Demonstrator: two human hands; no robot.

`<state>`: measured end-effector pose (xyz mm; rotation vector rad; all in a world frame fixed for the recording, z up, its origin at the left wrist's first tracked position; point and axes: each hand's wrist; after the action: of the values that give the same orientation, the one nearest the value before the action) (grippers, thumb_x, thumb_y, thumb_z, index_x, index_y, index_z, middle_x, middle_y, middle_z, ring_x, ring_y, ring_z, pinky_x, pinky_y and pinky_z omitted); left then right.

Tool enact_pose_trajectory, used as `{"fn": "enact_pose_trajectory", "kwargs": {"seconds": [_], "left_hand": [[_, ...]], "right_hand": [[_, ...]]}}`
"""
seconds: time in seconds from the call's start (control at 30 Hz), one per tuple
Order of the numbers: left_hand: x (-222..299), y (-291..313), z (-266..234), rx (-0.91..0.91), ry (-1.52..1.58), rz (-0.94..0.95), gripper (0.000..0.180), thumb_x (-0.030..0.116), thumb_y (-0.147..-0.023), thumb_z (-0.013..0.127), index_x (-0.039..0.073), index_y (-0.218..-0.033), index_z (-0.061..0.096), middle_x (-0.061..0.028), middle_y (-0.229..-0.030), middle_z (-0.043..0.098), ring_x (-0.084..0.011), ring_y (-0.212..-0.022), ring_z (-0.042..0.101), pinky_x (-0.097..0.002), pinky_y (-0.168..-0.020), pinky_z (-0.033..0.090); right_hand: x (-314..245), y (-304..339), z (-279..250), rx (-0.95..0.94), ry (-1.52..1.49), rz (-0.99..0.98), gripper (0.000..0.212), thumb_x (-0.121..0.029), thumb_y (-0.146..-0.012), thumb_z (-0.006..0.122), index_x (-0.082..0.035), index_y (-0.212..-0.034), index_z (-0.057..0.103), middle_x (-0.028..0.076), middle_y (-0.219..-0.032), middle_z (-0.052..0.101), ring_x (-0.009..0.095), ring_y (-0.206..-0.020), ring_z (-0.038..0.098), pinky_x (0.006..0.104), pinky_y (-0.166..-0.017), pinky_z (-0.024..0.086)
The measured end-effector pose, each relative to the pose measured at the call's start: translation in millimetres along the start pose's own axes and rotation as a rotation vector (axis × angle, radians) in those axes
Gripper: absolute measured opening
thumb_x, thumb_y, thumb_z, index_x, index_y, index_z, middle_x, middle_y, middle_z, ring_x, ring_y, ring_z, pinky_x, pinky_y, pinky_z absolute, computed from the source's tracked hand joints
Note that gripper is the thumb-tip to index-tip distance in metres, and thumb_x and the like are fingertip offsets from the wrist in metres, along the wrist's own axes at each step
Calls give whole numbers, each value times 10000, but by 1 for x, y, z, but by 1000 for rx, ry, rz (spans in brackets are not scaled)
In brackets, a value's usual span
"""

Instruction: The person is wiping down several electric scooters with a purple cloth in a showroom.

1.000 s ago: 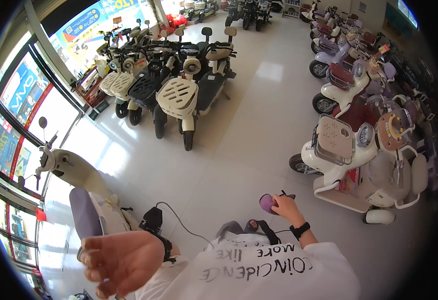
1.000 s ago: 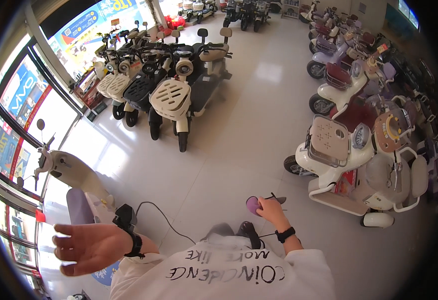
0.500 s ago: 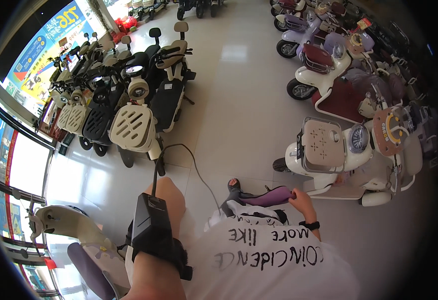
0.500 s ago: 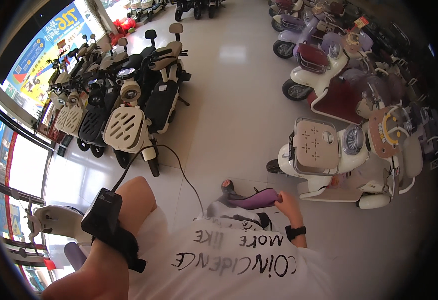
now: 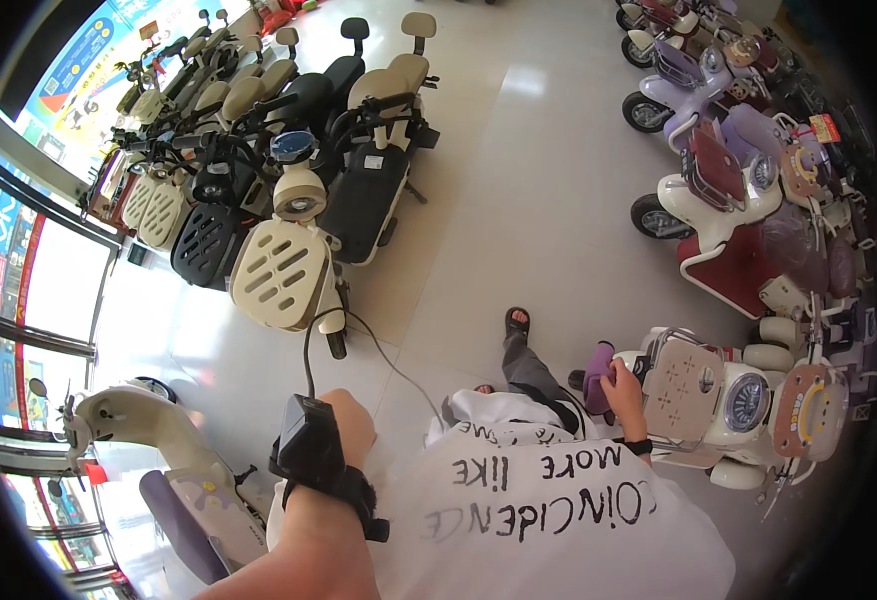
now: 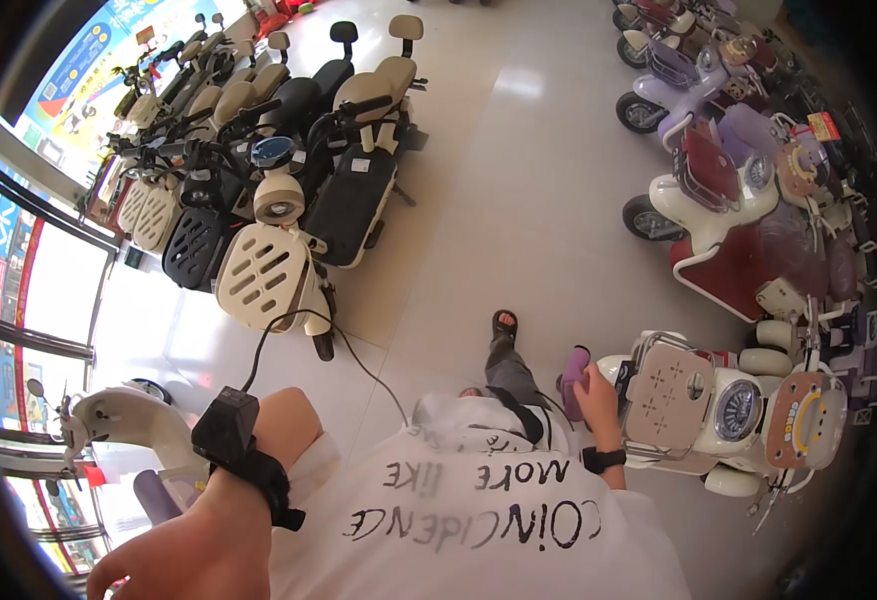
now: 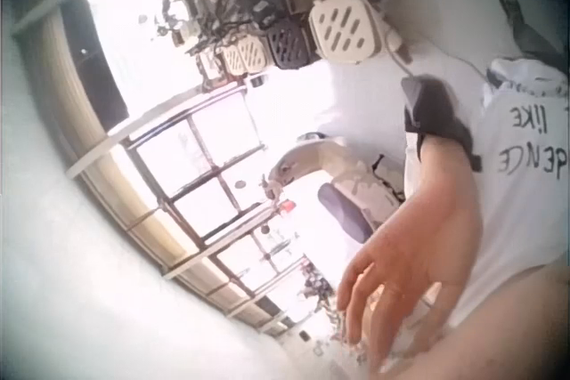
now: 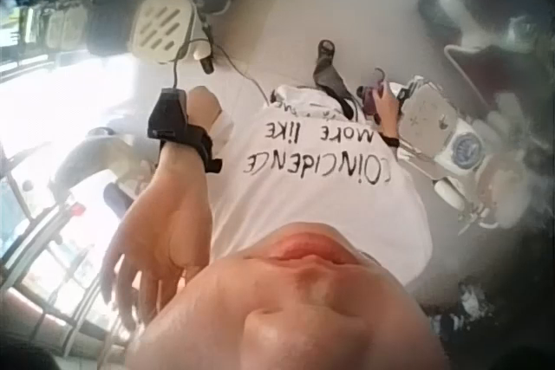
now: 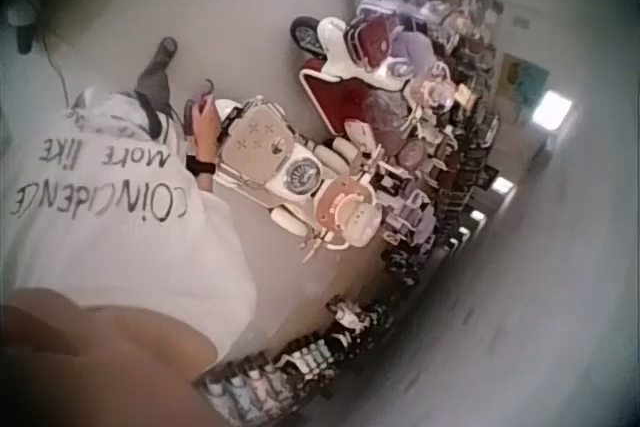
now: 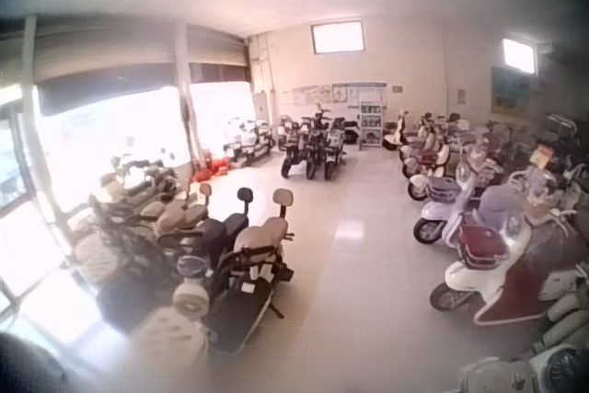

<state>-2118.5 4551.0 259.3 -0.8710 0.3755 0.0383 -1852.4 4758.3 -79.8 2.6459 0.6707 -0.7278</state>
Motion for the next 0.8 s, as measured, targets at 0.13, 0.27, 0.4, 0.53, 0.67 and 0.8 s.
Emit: {"fn": "enact_pose_trajectory", "kwargs": {"seconds": [0.13, 0.27, 0.4, 0.53, 0.67, 0.8], "left_hand": [[-12, 63, -24, 14, -29, -22, 202, 200, -893, 453, 189, -1092, 484, -2, -1064, 503, -188, -1036, 445, -390, -934, 312], [-18, 144, -54, -1175, -263, -554, 264, 34, -692, 593, 117, -932, 522, -24, -846, 616, -170, -703, 557, -365, -687, 432], [-12, 233, -114, -1704, -269, -775, 244, 33, -690, 576, 93, -925, 604, -33, -669, 551, -214, -630, 537, -329, -639, 439], [-15, 279, -104, -1761, -334, -1005, 213, 65, -737, 572, 104, -944, 598, -43, -676, 551, -206, -655, 548, -325, -638, 431], [-34, 290, -62, -1792, -411, -1048, 189, 76, -762, 568, 103, -947, 593, -43, -654, 537, -204, -639, 541, -333, -637, 428], [-66, 308, -62, -1689, -548, -1015, 173, 59, -750, 585, 87, -919, 598, -49, -626, 525, -215, -612, 532, -335, -622, 426]], "right_hand": [[-47, -83, 7, -37, -29, -172, 227, -154, -730, 611, -42, -881, 484, 132, -784, 593, 334, -741, 571, 384, -625, 445], [-79, -149, 15, 27, -84, -391, 214, -130, -716, 640, -38, -846, 496, 116, -774, 594, 317, -727, 568, 369, -617, 441], [-141, -203, 29, 69, -221, -597, 209, -114, -713, 653, -41, -824, 492, 111, -745, 579, 313, -701, 558, 357, -603, 434], [-197, -261, 35, 72, -420, -747, 205, -75, -706, 645, -38, -837, 492, 111, -747, 572, 293, -687, 564, 339, -604, 443], [-269, -307, 42, 23, -641, -911, 201, -60, -713, 634, -38, -865, 505, 113, -786, 570, 287, -708, 572, 337, -628, 458], [-349, -347, 73, -51, -655, -1050, 165, -69, -729, 608, -37, -858, 509, 125, -833, 572, 295, -768, 565, 355, -665, 449]]}}
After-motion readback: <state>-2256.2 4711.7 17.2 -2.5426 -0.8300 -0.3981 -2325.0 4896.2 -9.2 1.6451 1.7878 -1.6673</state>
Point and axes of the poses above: each hand's wrist, its own y-axis away from the middle knuckle, its own z-axis out of the palm, x = y × z
